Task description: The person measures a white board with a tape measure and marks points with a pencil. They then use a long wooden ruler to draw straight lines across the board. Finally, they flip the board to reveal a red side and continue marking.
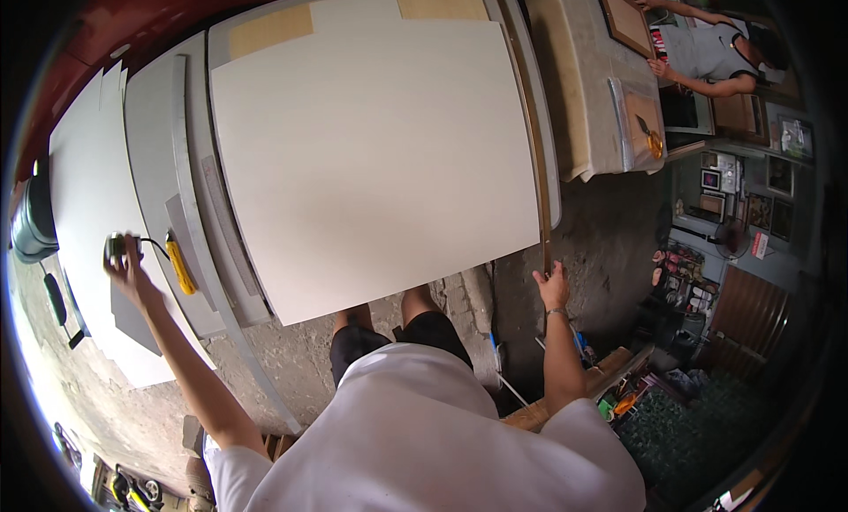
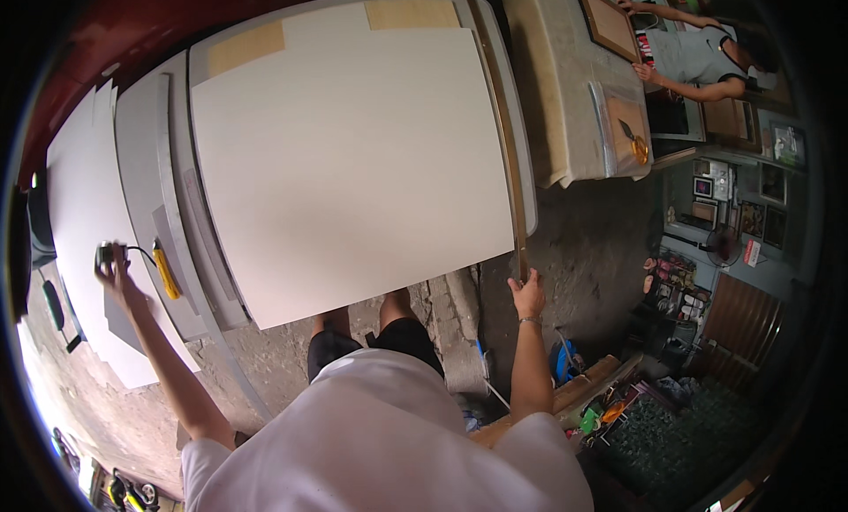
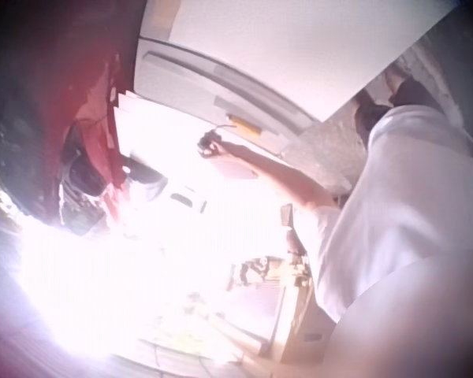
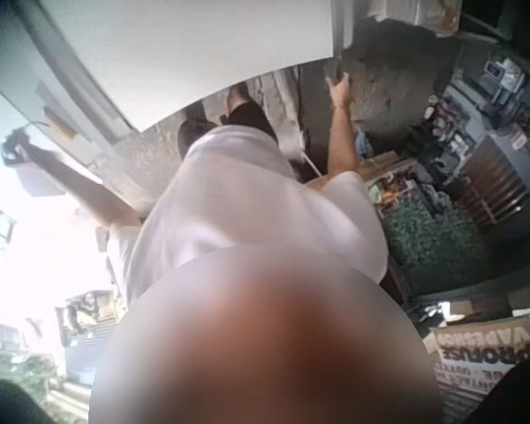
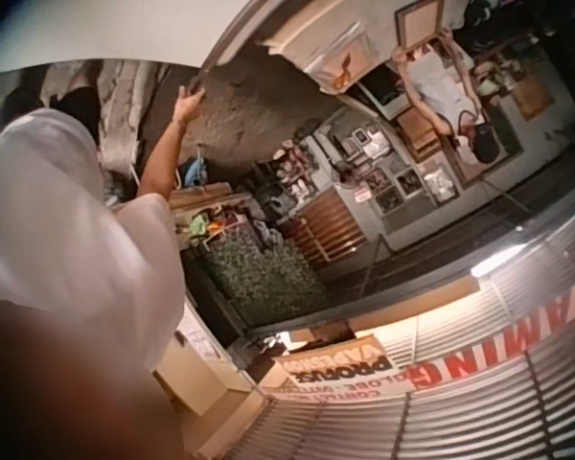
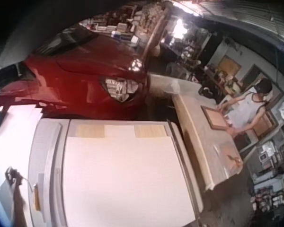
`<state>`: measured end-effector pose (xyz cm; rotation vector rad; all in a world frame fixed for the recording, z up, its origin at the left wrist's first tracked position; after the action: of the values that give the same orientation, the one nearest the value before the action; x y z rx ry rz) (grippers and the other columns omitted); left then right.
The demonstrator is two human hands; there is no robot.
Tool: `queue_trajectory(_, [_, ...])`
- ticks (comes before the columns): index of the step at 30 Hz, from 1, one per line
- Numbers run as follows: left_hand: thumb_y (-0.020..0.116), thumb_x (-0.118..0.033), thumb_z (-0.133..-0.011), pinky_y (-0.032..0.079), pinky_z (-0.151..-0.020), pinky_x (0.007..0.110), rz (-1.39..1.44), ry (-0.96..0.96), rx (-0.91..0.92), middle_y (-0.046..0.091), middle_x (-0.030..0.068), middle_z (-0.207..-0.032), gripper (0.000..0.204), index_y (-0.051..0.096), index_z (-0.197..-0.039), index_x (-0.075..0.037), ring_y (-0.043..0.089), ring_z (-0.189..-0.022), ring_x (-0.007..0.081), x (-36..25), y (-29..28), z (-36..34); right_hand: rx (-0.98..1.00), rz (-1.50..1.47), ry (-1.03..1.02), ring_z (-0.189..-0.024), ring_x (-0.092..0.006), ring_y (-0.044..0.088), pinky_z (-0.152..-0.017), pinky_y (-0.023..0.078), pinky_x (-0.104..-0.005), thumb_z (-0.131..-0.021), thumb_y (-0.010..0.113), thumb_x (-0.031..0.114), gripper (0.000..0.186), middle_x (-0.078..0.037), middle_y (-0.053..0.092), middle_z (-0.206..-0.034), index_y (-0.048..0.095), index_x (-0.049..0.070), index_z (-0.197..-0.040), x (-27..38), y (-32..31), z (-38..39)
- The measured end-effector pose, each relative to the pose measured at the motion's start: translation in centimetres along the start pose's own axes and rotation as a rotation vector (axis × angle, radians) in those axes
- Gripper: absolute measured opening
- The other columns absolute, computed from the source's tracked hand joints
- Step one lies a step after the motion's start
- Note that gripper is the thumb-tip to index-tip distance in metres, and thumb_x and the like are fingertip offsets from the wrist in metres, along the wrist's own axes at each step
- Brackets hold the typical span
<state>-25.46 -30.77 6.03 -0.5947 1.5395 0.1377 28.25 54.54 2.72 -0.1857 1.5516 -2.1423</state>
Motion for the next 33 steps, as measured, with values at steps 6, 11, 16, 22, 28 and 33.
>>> queue_trajectory(6, [0.064,-0.018,-0.102,0.058,-0.098,0.037,0.377,-0.133,0.050,0.055,0.0252,-0.144,0.052,0.034,-0.143,-0.008,0.063,-0.122,0.0336,-7.4,1.8,16.2,0.096,-0.024,-0.082,-0.107,-0.0401,0.068,-0.088,0.057,-0.0478,-0.094,0.071,0.035,0.046,-0.020,0.070,-0.117,0.063,0.003,-0.126,-1.9,3.5,-4.7])
queue_trajectory(11, [0.063,-0.022,-0.102,0.052,-0.109,0.046,0.448,-0.165,0.251,0.052,0.0239,-0.143,0.054,0.033,-0.146,-0.016,0.060,-0.126,0.0366,-12.0,13.0,30.9,-0.107,-0.085,-0.215,-0.099,-0.0387,0.070,-0.081,0.057,-0.0471,-0.096,0.070,0.036,0.042,-0.019,0.072,-0.109,0.066,0.002,-0.121,-0.7,-1.0,-5.5])
queue_trajectory(16, [0.082,-0.012,-0.083,0.052,-0.105,0.048,0.500,-0.260,0.347,0.055,0.0202,-0.140,0.080,0.028,-0.141,-0.018,0.062,-0.120,0.0345,-13.8,25.8,43.9,0.044,-0.721,-0.422,-0.071,-0.0223,0.067,-0.063,0.053,-0.0307,-0.099,0.068,0.020,0.031,-0.016,0.072,-0.107,0.065,0.005,-0.126,10.3,-7.8,-1.4])
queue_trajectory(22, [0.090,-0.015,-0.079,0.048,-0.106,0.049,0.476,-0.089,0.478,0.047,0.0287,-0.143,0.090,0.020,-0.136,-0.018,0.057,-0.124,0.0361,-15.1,34.7,50.7,0.482,-1.137,-0.977,-0.075,-0.0091,0.064,-0.057,0.048,-0.0241,-0.096,0.068,0.000,0.035,-0.007,0.065,-0.113,0.063,0.005,-0.130,26.0,-11.0,7.3])
queue_trajectory(28, [0.090,-0.015,-0.077,0.042,-0.113,0.051,0.275,0.031,0.328,0.050,0.0232,-0.140,0.093,0.020,-0.137,-0.020,0.052,-0.132,0.0352,-10.9,34.2,49.2,0.903,-1.181,-0.854,-0.082,-0.0039,0.057,-0.061,0.045,-0.0193,-0.093,0.073,0.002,0.020,-0.002,0.061,-0.103,0.068,0.004,-0.112,27.8,-6.6,3.8])
queue_trajectory(33, [0.078,0.003,-0.087,0.063,-0.097,0.044,-0.095,0.306,0.028,0.053,0.0292,-0.135,0.070,0.025,-0.130,-0.012,0.058,-0.125,0.0345,-6.6,26.6,33.8,0.208,-0.864,-1.003,-0.088,-0.0131,0.059,-0.077,0.051,-0.0246,-0.093,0.068,-0.003,0.005,-0.004,0.059,-0.100,0.067,0.000,-0.097,23.2,-11.9,-9.5])
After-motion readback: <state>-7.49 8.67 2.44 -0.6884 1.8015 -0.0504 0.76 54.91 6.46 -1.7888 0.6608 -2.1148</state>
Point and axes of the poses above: each hand's wrist, its own z-axis away from the middle knuckle, its own y-axis out of the palm, x = y × z, the point moved 8 cm from there along -z, towards the middle knuckle
